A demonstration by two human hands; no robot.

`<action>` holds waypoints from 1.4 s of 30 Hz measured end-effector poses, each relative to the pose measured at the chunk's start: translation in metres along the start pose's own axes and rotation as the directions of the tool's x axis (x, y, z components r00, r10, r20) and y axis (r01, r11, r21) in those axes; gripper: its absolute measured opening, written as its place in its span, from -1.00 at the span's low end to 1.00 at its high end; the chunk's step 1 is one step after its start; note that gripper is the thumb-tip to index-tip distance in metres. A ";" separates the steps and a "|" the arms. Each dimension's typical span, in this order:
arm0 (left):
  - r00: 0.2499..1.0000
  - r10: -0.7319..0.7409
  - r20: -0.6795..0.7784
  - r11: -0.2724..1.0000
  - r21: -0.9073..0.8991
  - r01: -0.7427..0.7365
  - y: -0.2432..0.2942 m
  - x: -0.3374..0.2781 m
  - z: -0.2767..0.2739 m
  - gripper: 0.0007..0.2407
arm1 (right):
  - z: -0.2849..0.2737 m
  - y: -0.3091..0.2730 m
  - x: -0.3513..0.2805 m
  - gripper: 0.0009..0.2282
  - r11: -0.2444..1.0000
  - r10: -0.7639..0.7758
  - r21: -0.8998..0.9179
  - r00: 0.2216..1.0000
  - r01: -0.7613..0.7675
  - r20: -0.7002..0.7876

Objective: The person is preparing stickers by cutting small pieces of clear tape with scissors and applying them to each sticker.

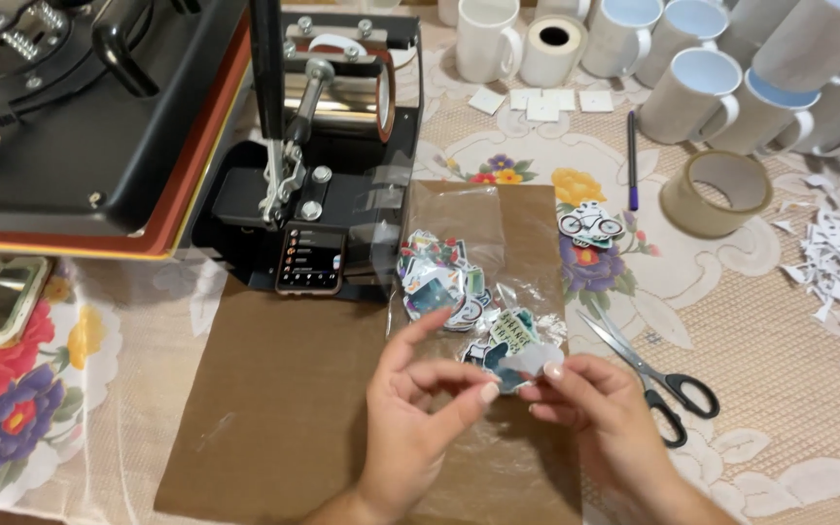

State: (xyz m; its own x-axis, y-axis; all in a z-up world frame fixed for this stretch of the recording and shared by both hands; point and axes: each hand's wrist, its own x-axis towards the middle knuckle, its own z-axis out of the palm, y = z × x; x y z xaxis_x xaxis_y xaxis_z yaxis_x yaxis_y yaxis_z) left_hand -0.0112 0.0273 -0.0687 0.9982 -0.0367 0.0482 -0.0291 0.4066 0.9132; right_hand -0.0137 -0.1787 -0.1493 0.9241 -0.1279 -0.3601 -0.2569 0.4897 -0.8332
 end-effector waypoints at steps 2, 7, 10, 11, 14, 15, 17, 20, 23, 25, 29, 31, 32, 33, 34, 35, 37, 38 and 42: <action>0.999 -0.046 0.017 0.993 -0.112 0.047 -0.013 -0.003 0.006 -0.38 | 0.007 0.005 -0.009 -0.93 0.998 -0.054 0.016 0.998 0.055 -0.034; 0.976 -0.212 -0.041 0.935 -0.299 0.191 -0.022 -0.008 0.026 -0.37 | 0.017 0.005 -0.019 -0.78 0.976 -0.200 0.075 0.976 0.207 -0.083; 0.995 -0.097 -0.039 0.964 -0.251 0.084 -0.024 -0.009 0.031 -0.40 | 0.013 0.007 -0.021 -0.84 0.974 -0.210 0.074 0.974 0.216 -0.082; 0.995 0.055 -0.080 0.994 -0.092 -0.062 -0.026 -0.009 0.031 -0.48 | 0.012 0.007 -0.022 -0.87 0.982 -0.168 0.078 0.984 0.173 -0.064; 0.980 0.182 -0.082 0.980 0.091 -0.174 -0.023 -0.007 0.030 -0.67 | 0.007 0.010 -0.022 -0.93 0.990 -0.073 0.118 0.997 0.072 0.008; 0.985 0.155 -0.072 0.984 0.104 -0.147 -0.021 -0.005 0.029 -0.78 | 0.005 0.011 -0.022 -0.95 0.989 -0.021 0.145 0.998 0.012 0.065; 0.990 0.117 -0.084 0.992 0.066 -0.111 -0.016 -0.005 0.032 -0.56 | 0.005 0.011 -0.021 -0.94 0.991 -0.017 0.137 0.995 0.004 0.094; 0.995 0.071 -0.074 0.997 -0.005 -0.071 -0.012 -0.003 0.031 -0.31 | 0.012 0.001 -0.025 -0.84 0.996 -0.059 0.076 0.992 0.051 0.108; 0.997 0.067 -0.049 0.998 -0.014 -0.068 -0.012 0.000 0.028 -0.29 | 0.014 -0.001 -0.025 -0.78 0.994 -0.110 0.015 0.991 0.109 0.076; 0.997 0.066 -0.038 0.998 0.009 -0.065 -0.011 0.003 0.027 -0.27 | 0.014 -0.001 -0.023 -0.81 0.993 -0.116 0.008 0.992 0.116 0.049; 0.988 0.152 0.019 0.961 0.229 -0.152 -0.014 0.003 0.024 -0.58 | 0.017 -0.003 -0.019 -0.83 0.996 -0.068 0.045 0.995 0.071 -0.072; 0.992 0.124 0.005 0.958 0.260 -0.121 -0.017 0.002 0.021 -0.89 | 0.019 -0.006 -0.019 -0.84 0.996 -0.048 0.068 0.991 0.057 -0.127; 0.992 0.128 0.014 0.957 0.261 -0.127 -0.017 0.002 0.022 -0.87 | 0.022 -0.009 -0.020 -0.83 0.997 -0.049 0.047 0.986 0.056 -0.157; 0.991 0.131 0.023 0.956 0.263 -0.133 -0.016 0.001 0.022 -0.84 | 0.026 -0.012 -0.022 -0.82 0.998 -0.049 0.025 0.981 0.055 -0.186; 0.991 0.131 0.023 0.956 0.263 -0.132 -0.016 0.002 0.023 -0.84 | 0.026 -0.011 -0.022 -0.82 0.998 -0.049 0.025 0.981 0.054 -0.186; 0.993 0.116 0.014 0.952 0.284 -0.115 -0.016 0.003 0.025 -0.88 | 0.026 -0.011 -0.023 -0.82 0.998 -0.048 0.031 0.983 0.055 -0.176; 0.995 0.101 0.004 0.947 0.305 -0.097 -0.017 0.004 0.026 -0.92 | 0.024 -0.009 -0.024 -0.81 0.998 -0.048 0.036 0.985 0.054 -0.166; 0.995 0.098 -0.004 0.947 0.309 -0.092 -0.018 0.005 0.026 -0.93 | 0.023 -0.007 -0.023 -0.80 0.997 -0.045 0.047 0.987 0.053 -0.155; 0.995 0.095 -0.019 0.936 0.342 -0.083 -0.021 0.006 0.025 -0.94 | 0.022 -0.005 -0.026 -0.78 0.997 -0.052 0.052 0.991 0.059 -0.125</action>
State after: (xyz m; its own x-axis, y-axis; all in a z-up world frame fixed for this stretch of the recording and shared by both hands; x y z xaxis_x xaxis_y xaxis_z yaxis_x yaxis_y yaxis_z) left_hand -0.0059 -0.0044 -0.0769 0.9917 0.0197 0.1273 -0.1284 0.0719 0.9891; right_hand -0.0299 -0.1589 -0.1264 0.8935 -0.2600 -0.3661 -0.1872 0.5254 -0.8300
